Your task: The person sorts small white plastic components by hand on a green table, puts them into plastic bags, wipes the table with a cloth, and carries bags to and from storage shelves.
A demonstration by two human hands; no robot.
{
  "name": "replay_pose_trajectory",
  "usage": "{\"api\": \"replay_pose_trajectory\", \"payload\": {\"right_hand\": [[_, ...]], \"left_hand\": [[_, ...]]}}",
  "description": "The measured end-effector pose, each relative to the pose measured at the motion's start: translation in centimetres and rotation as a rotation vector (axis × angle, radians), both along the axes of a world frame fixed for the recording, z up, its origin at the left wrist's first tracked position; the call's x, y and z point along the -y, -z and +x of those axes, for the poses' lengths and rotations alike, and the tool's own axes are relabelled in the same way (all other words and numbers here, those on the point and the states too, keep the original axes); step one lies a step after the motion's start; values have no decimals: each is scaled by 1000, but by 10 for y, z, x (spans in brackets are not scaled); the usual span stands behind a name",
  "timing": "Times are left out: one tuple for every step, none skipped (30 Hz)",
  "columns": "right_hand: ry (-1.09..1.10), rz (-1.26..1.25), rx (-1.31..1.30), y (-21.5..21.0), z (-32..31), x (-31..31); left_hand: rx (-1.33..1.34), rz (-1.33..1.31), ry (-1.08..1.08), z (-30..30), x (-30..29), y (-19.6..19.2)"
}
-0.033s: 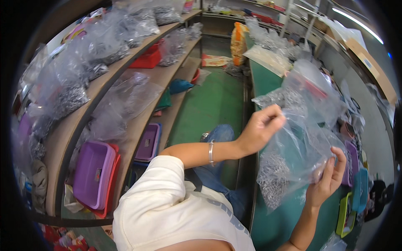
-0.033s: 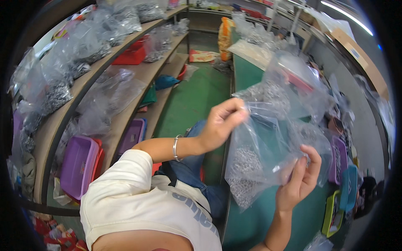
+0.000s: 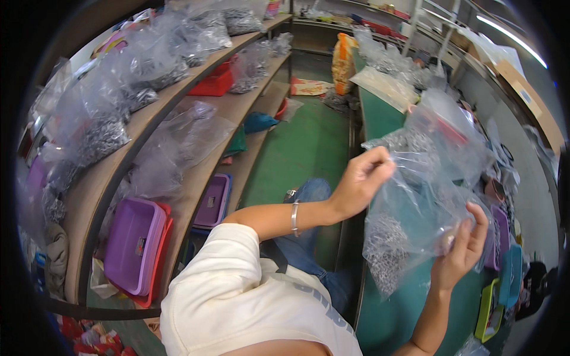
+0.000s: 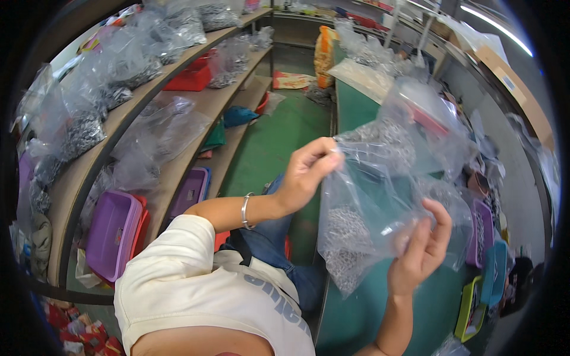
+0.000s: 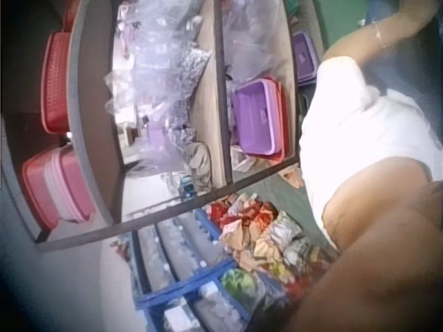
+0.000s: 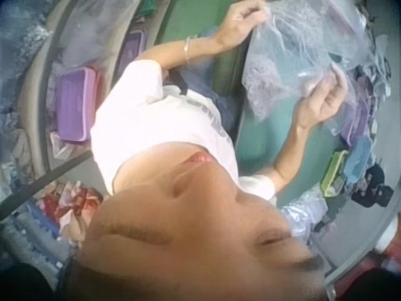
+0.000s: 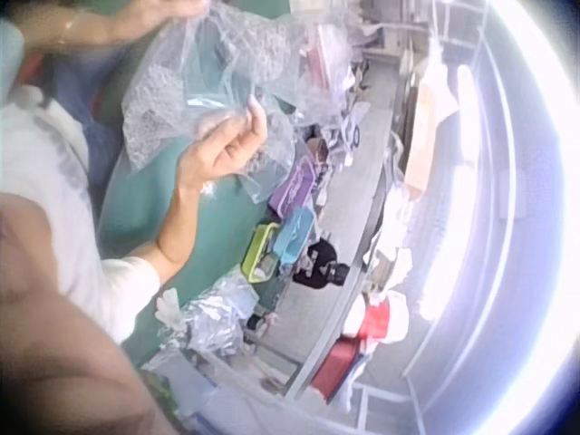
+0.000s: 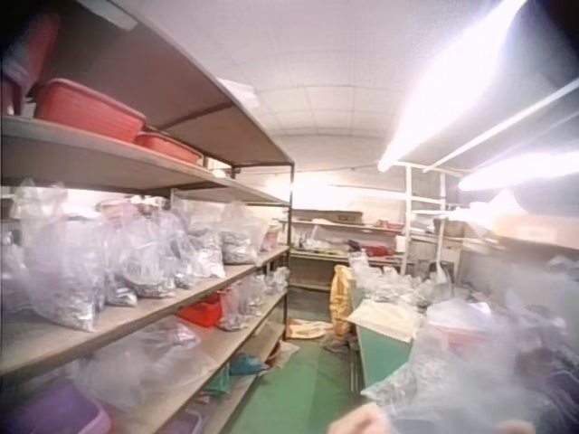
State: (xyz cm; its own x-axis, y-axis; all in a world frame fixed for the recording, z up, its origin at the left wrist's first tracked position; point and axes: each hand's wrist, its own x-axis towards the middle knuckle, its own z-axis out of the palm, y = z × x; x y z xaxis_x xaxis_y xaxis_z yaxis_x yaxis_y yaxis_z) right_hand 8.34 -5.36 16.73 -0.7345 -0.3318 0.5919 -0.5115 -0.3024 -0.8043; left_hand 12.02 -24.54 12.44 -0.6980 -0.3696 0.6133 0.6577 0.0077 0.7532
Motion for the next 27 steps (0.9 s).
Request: {"api": "replay_pose_trajectory", "payload": {"right_hand": [[-27,23,-21,0,-6,19],[-59,48,-40,2,-8,41],[-90,86,-79,5,-11,60],[-114,133,-114,9,-17,75],[-136,180,-149,14,-23,91],[-171,221,-180,19,-27,110],[-221,258,-200,25,-31,130],[-270,294,-220,30,-33,150],[-321,335,-245,33,-34,170],[-345,374,-292,37,-38,190],[-372,411,-271,44,-44,208],[-410,446,-255,49,-48,227],[-426,483,-269,55,-53,242],[-438,491,-208,67,-59,258],[-453,508,-115,79,-67,275],[-465,527,-22,89,-76,291],[-438,541,-33,96,-87,309],[-425,554,-34,103,-95,327],[-450,655,-96,106,-102,342],[-446,659,-114,110,-104,359],[-439,655,-125,114,-104,376],[-431,650,-137,117,-105,392],[-438,675,-145,118,-108,409],[-435,638,-146,124,-112,427],[-427,610,-128,129,-116,446],[-419,583,-110,135,-119,461],[-458,590,-99,145,-120,476]], "left_hand": [[-1,13,-65,3,13,2],[23,-6,-134,9,32,13],[94,175,-97,15,48,23],[155,359,-41,19,60,32],[227,487,-45,24,73,39],[298,614,-62,34,87,44],[372,739,-77,42,102,50],[474,586,-126,48,116,58],[571,438,-174,55,129,67],[673,286,-208,60,144,73],[718,-76,-307,66,160,76],[798,-99,-318,72,180,80],[869,-123,-318,76,201,89],[939,-146,-318,78,218,96],[849,-60,-377,78,229,96],[809,-5,-406,72,244,99],[768,49,-436,65,262,100],[742,106,-477,63,279,104],[744,67,-566,59,296,107],[746,27,-655,53,311,110],[667,68,-696,47,327,111],[586,107,-737,41,341,111],[557,137,-770,38,353,110],[537,149,-796,35,364,106],[516,162,-821,33,375,103],[495,174,-845,30,385,102],[530,215,-860,28,391,102]]}}
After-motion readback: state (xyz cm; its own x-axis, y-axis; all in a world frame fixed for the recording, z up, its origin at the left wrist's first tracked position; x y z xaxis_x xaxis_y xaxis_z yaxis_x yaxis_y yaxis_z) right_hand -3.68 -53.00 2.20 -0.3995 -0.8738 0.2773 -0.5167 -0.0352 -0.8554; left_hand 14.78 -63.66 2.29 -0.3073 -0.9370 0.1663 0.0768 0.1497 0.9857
